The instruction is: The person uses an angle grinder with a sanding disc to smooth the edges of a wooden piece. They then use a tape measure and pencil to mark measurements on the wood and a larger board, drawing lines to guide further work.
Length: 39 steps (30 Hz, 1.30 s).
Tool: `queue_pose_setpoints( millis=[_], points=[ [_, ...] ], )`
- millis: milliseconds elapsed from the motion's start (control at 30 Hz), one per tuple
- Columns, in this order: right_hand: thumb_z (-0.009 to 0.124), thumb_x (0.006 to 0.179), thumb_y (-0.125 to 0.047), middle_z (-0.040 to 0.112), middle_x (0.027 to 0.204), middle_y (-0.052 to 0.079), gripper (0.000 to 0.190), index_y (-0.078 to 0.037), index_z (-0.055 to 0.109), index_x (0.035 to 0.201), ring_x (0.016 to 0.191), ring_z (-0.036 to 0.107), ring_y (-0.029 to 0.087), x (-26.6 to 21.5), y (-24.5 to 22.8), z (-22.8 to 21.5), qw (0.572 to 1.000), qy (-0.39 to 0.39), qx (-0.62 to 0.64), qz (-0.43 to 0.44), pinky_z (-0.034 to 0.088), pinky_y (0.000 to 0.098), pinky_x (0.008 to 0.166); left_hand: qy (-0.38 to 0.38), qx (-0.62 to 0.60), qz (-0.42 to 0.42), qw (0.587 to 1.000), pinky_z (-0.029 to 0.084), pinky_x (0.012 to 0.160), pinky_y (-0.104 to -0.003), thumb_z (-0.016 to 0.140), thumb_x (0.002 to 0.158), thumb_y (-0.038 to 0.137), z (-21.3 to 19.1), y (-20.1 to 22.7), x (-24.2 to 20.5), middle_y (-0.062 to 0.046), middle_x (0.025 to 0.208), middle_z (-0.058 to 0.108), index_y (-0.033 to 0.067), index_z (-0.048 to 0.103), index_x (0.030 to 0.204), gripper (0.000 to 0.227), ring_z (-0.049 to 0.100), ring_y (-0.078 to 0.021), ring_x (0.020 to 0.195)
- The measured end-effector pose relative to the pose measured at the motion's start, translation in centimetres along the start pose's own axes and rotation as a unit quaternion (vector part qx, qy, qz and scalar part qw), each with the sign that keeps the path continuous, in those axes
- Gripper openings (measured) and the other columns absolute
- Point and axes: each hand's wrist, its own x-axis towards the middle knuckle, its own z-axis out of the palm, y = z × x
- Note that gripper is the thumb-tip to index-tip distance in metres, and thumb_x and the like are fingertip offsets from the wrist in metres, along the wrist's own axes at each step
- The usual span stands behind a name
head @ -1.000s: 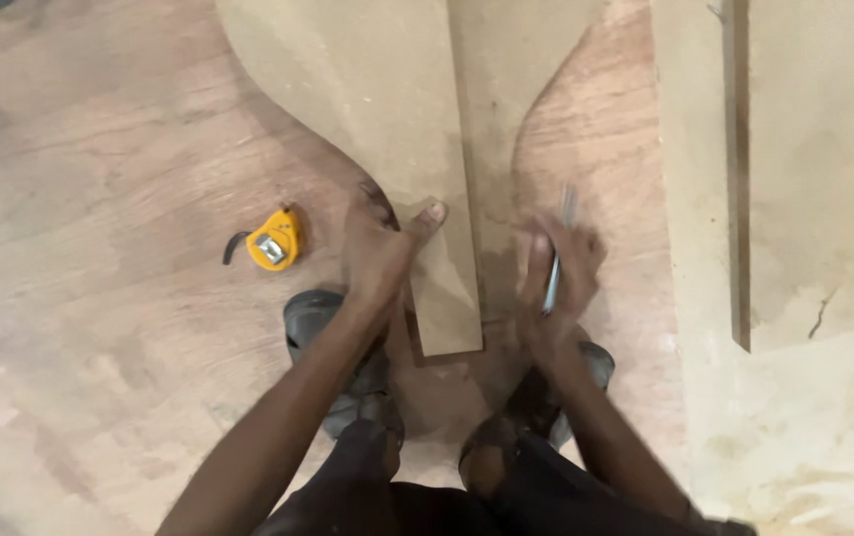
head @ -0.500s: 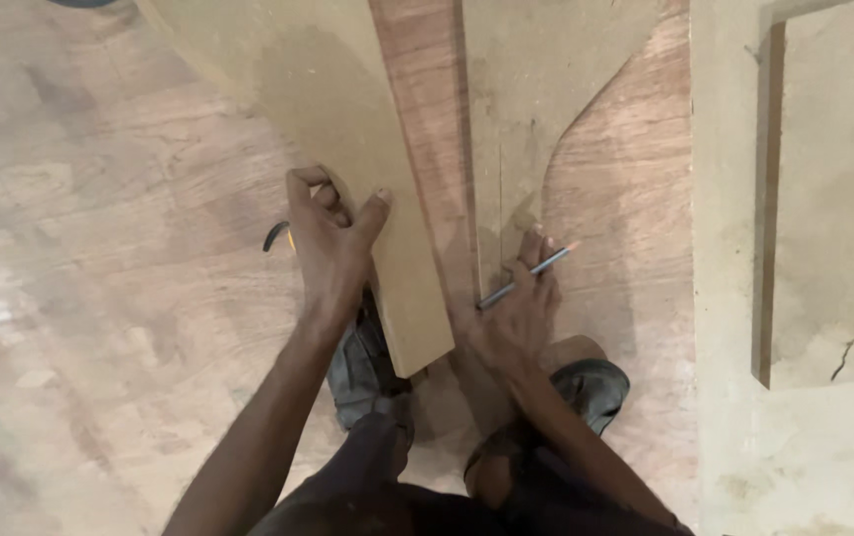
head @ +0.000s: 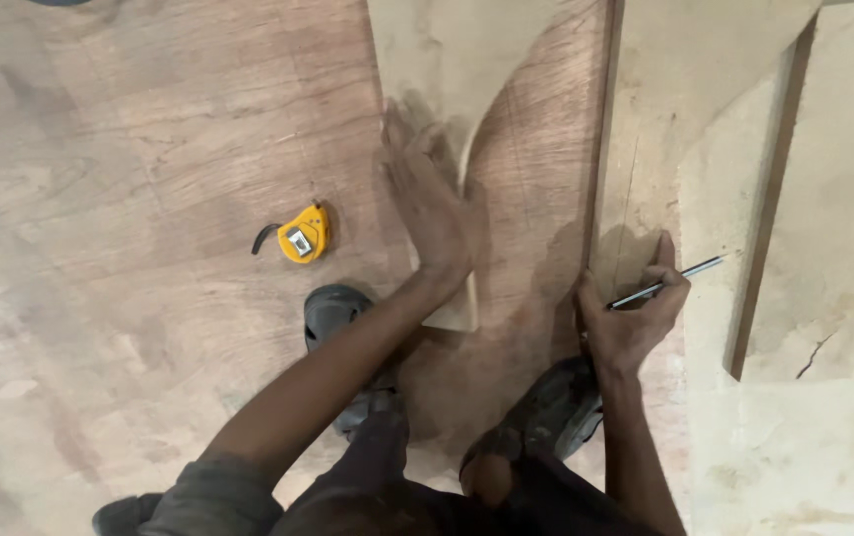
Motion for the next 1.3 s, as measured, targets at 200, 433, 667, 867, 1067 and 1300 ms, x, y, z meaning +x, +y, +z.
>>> queue_pose_setpoints(
  millis=[200, 433, 667, 867, 1067, 1300],
  points=[
    [0.092, 0.082, -0.001, 0.043, 0.163, 0.030, 0.070, -0.004, 0.038, 0.126, 0.154, 0.044, 0.040, 0.0, 1.1, -0.4, 0.998, -0.019, -0.034, -0.045, 0.042, 0.0471, 0.126, -0.027, -0.083, -0.020, 0.996, 0.018, 0.126, -0.057, 0.090, 0.073, 0.027, -2.1, -1.2, -1.1, -0.029, 0.165, 0.022, -0.0077, 0.017, 0.156, 0.116, 0.020, -0.0478, 0.155],
    [0.091, 0.080, -0.006, 0.042, 0.161, 0.030, 0.071, -0.004, 0.039, 0.128, 0.140, 0.051, 0.037, 0.3, 0.4, 0.2, 1.000, -0.010, -0.017, -0.014, 0.050, 0.0427, 0.106, -0.125, 0.045, -0.043, 0.990, 0.026, 0.115, -0.058, 0.090, 0.067, 0.038, -3.7, -1.7, -5.8, -0.024, 0.162, 0.030, -0.0014, 0.021, 0.156, 0.119, 0.032, -0.0449, 0.146],
    [0.087, 0.079, -0.003, 0.044, 0.147, 0.030, 0.075, 0.001, 0.040, 0.137, 0.136, 0.046, 0.044, -1.6, -0.8, 0.2, 0.992, 0.019, -0.113, -0.058, 0.041, 0.0518, 0.113, -0.020, -0.029, -0.043, 0.998, 0.034, 0.118, -0.053, 0.088, 0.071, 0.024, -3.9, 0.9, -7.4, -0.024, 0.156, 0.039, 0.0012, 0.036, 0.146, 0.094, 0.039, -0.0448, 0.142],
    [0.079, 0.095, -0.021, 0.067, 0.114, 0.014, 0.046, -0.008, 0.047, 0.125, 0.104, 0.068, 0.023, -7.1, -1.2, 2.3, 0.969, -0.156, 0.164, 0.101, 0.059, 0.0351, 0.087, -0.119, -0.174, -0.191, 0.959, 0.046, 0.107, -0.048, 0.088, 0.061, 0.020, -6.5, 2.6, -8.5, -0.019, 0.138, 0.052, 0.0015, 0.039, 0.142, 0.097, 0.054, -0.0352, 0.126],
    [0.096, 0.076, -0.029, 0.055, 0.118, 0.023, 0.077, -0.008, 0.043, 0.127, 0.104, 0.058, 0.030, -9.5, -4.0, 0.9, 0.892, -0.375, 0.234, 0.092, 0.053, 0.0406, 0.088, -0.260, -0.536, -0.237, 0.768, 0.052, 0.097, -0.041, 0.074, 0.074, 0.016, -9.4, 1.0, -7.9, -0.014, 0.146, 0.050, 0.0043, 0.026, 0.154, 0.094, 0.057, -0.0277, 0.117],
    [0.092, 0.072, -0.037, 0.044, 0.152, 0.033, 0.065, -0.009, 0.046, 0.108, 0.152, 0.035, 0.044, -6.9, -9.4, 0.6, 0.926, -0.277, 0.158, -0.201, 0.030, 0.0523, 0.123, -0.367, -0.599, -0.390, 0.596, 0.058, 0.088, -0.046, 0.045, 0.099, 0.061, -9.5, -0.3, -8.1, -0.019, 0.121, 0.062, 0.0003, 0.046, 0.142, 0.074, 0.066, -0.0310, 0.109]
  ],
)
